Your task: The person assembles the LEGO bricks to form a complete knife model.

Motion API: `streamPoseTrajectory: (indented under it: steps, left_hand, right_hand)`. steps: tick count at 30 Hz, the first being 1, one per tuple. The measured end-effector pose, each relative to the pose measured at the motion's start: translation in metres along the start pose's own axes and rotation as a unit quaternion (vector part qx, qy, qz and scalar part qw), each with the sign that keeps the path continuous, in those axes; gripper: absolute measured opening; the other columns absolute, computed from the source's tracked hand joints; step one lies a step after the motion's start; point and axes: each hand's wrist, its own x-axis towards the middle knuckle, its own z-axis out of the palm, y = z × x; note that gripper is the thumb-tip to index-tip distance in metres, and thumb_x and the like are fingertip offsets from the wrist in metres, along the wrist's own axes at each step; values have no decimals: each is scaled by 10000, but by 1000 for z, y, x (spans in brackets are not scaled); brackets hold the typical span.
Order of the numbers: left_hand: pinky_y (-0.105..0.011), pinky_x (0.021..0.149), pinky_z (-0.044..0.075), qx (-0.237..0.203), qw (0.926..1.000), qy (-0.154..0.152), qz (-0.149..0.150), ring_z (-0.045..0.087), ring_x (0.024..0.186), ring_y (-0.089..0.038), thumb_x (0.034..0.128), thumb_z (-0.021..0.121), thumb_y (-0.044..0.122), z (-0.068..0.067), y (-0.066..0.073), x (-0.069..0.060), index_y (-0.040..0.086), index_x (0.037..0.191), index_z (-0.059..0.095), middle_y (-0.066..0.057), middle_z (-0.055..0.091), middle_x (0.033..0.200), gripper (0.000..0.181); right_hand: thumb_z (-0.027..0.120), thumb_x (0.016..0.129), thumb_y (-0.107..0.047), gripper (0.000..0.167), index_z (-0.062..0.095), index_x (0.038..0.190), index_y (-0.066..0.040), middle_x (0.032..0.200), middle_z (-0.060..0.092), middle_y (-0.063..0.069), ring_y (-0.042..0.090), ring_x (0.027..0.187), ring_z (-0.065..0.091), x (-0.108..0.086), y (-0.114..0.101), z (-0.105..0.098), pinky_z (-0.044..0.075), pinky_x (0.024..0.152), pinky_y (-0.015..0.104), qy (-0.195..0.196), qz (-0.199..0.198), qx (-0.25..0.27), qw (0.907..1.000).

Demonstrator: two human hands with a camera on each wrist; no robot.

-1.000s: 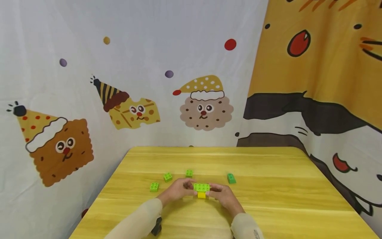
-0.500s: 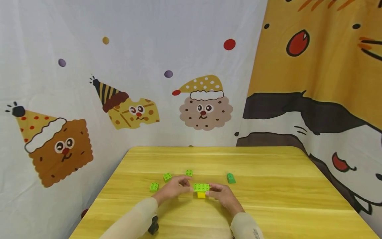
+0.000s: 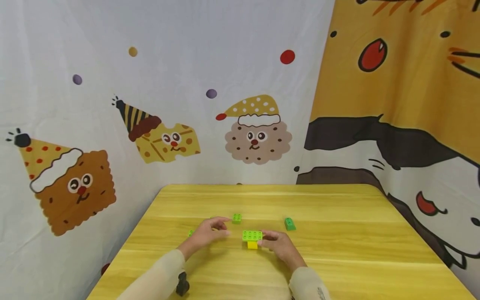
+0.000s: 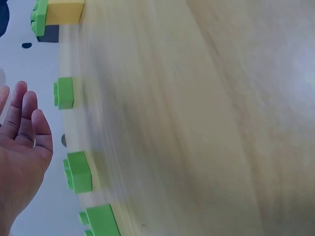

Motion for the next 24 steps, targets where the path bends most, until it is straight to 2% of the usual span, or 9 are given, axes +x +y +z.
streamPoseTrajectory:
  steps: [5,10,16,24]
  left_hand:
    - [-369,789,495,-22,9999,104,86,541,1005,-228,940,710,301,-12,-3,-5,96,1376,580,-52,604,1077,499]
    - [-383,794,491,7,9994,339,85,541,1009,-236,949,699,271,-27,-9,-7,78,1372,576,-69,604,1081,480]
    - [-428,801,494,-124,9975,680,-137,540,1016,-238,921,731,320,-42,-16,-7,85,1361,589,-67,603,1072,519]
    - [-389,830,490,-107,9935,1064,-396,557,1015,-231,915,742,274,-58,-24,-11,90,1352,601,-50,616,1064,495]
  right_hand:
    - [769,884,-265,553,603,1341,-1,1220,642,146,247,1052,603,-1,-2,0,513,812,392,-42,51,-29,10000]
    - [784,868,-268,548,622,1326,-16,1221,646,144,241,1049,608,0,-1,1,510,811,388,25,109,21,9999]
    - [790,863,-251,546,622,1323,-11,1227,648,156,227,1031,611,1,0,1,505,789,365,37,45,47,10000]
    - [787,865,-257,546,621,1325,-14,1242,641,155,221,1034,605,0,1,1,504,787,359,40,23,35,10000]
